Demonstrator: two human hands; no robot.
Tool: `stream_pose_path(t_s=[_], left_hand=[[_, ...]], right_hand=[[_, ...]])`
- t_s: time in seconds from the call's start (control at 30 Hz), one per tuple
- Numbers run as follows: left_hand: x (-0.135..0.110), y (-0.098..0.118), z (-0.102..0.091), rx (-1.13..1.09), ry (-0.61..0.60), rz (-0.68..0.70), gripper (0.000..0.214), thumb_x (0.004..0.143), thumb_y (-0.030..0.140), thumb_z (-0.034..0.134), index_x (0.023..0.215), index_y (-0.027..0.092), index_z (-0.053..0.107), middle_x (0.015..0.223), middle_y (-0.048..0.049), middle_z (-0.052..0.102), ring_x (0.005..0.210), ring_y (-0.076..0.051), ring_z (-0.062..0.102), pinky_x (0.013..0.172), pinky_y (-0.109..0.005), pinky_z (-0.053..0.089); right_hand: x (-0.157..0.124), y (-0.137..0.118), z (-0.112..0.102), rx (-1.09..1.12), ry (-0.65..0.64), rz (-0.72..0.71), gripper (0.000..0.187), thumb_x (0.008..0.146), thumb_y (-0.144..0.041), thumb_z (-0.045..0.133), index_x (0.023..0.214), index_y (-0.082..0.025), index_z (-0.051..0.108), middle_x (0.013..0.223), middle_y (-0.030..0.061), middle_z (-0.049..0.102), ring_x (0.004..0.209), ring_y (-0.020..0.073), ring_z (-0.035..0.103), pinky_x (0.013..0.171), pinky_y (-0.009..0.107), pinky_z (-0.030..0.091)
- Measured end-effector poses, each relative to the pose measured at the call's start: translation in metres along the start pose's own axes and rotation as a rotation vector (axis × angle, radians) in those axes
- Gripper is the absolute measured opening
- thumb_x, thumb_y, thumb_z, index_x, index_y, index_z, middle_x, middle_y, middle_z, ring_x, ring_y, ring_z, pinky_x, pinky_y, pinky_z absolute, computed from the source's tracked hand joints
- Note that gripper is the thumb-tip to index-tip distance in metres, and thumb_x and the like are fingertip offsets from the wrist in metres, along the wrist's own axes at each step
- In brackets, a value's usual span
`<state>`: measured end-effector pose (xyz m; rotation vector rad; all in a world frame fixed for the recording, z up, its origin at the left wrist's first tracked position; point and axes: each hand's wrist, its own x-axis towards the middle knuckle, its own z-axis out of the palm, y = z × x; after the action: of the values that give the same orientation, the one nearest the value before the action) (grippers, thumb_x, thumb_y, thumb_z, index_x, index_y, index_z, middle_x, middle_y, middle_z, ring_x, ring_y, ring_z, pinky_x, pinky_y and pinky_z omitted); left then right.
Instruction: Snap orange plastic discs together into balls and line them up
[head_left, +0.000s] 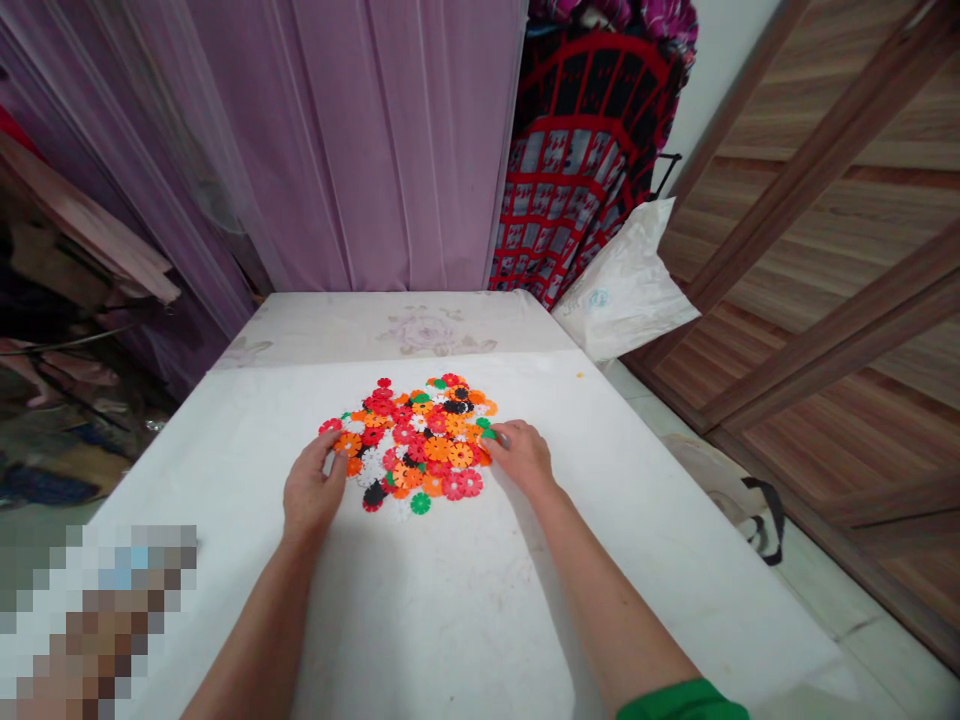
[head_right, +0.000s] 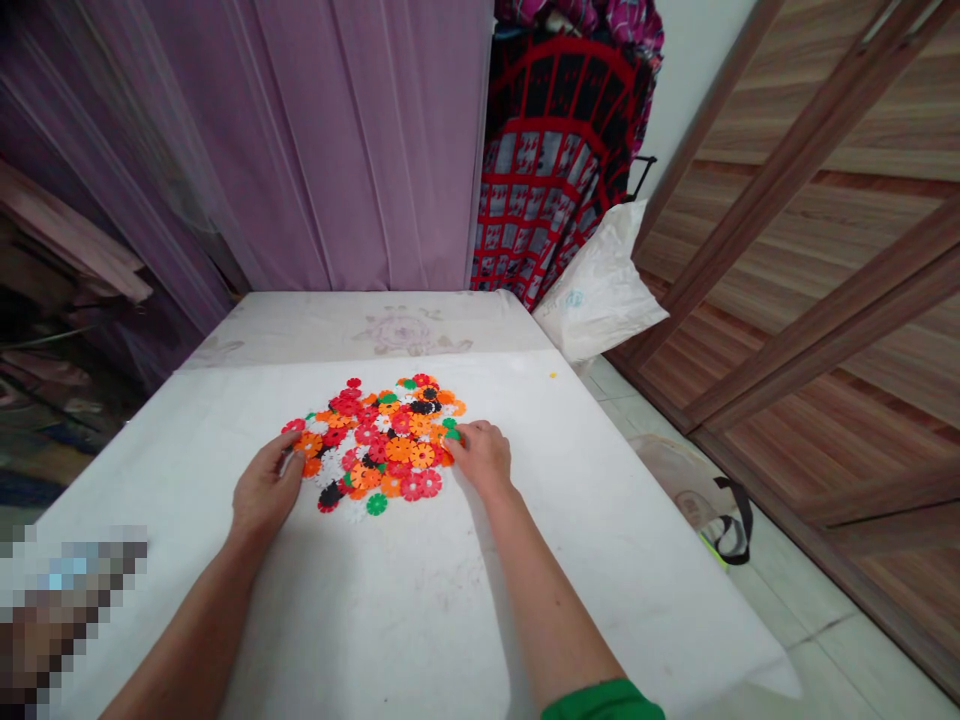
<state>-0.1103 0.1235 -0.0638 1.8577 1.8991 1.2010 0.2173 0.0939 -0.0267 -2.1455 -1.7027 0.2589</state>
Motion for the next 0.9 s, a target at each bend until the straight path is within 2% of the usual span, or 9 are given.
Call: stream_pose_path(t_s=[0.33, 0.47, 0.57, 0.67, 0.73, 0.9], left_hand=[[0.006, 0.012, 0.004, 0.079, -0.01, 0.038, 0.038, 0.086, 0.036, 0.047, 0.115, 0.019, 0.065, 0.119, -0.0088, 0.069, 0.11, -0.024, 0.063, 0.099, -0.039, 0.048], [0.005, 0.01, 0.007, 0.084, 0.008, 0.052, 0.037, 0.086, 0.035, 0.047, 0.115, 0.019, 0.065, 0.119, -0.0088, 0.069, 0.111, -0.024, 0.062, 0.1, -0.039, 0.047], [0.004, 0.008, 0.009, 0.082, 0.012, 0.048, 0.038, 0.086, 0.033, 0.046, 0.116, 0.019, 0.065, 0.121, -0.0093, 0.068, 0.113, -0.024, 0.061, 0.102, -0.041, 0.046], [0.003, 0.007, 0.011, 0.077, 0.025, 0.05, 0.036, 0.087, 0.032, 0.046, 0.115, 0.02, 0.065, 0.121, -0.0093, 0.068, 0.112, -0.024, 0.061, 0.102, -0.041, 0.046], [0.003, 0.008, 0.011, 0.072, 0.044, 0.05, 0.035, 0.087, 0.031, 0.046, 0.114, 0.02, 0.065, 0.12, -0.0095, 0.069, 0.112, -0.024, 0.062, 0.101, -0.041, 0.047], [0.001, 0.013, 0.008, 0.053, 0.078, 0.076, 0.036, 0.086, 0.034, 0.046, 0.111, 0.019, 0.066, 0.12, -0.0116, 0.068, 0.112, -0.025, 0.062, 0.102, -0.043, 0.048]], right_hand=[[0.002, 0.007, 0.012, 0.092, 0.077, 0.025, 0.028, 0.081, -0.041, 0.064, 0.105, -0.032, 0.075, 0.108, 0.0012, 0.07, 0.098, 0.0202, 0.064, 0.084, 0.031, 0.046], [0.007, 0.01, 0.02, 0.246, 0.101, 0.074, 0.027, 0.074, -0.041, 0.067, 0.097, -0.03, 0.076, 0.102, 0.0006, 0.072, 0.09, 0.0194, 0.066, 0.081, 0.032, 0.048], [0.013, 0.014, 0.025, 0.466, 0.1, 0.173, 0.023, 0.068, -0.039, 0.069, 0.086, -0.026, 0.077, 0.088, -0.0001, 0.073, 0.08, 0.0191, 0.066, 0.074, 0.03, 0.049], [0.022, 0.024, 0.022, 0.609, 0.101, 0.234, 0.026, 0.07, -0.042, 0.064, 0.079, -0.022, 0.077, 0.073, 0.0009, 0.072, 0.067, 0.0181, 0.065, 0.063, 0.028, 0.049], [0.028, 0.033, 0.015, 0.634, 0.124, 0.227, 0.03, 0.07, -0.042, 0.06, 0.079, -0.019, 0.077, 0.072, 0.002, 0.073, 0.066, 0.0179, 0.065, 0.061, 0.027, 0.049], [0.032, 0.056, 0.001, 0.646, 0.18, 0.255, 0.019, 0.063, -0.036, 0.061, 0.067, -0.022, 0.074, 0.064, 0.0004, 0.07, 0.064, 0.0186, 0.066, 0.061, 0.028, 0.051]])
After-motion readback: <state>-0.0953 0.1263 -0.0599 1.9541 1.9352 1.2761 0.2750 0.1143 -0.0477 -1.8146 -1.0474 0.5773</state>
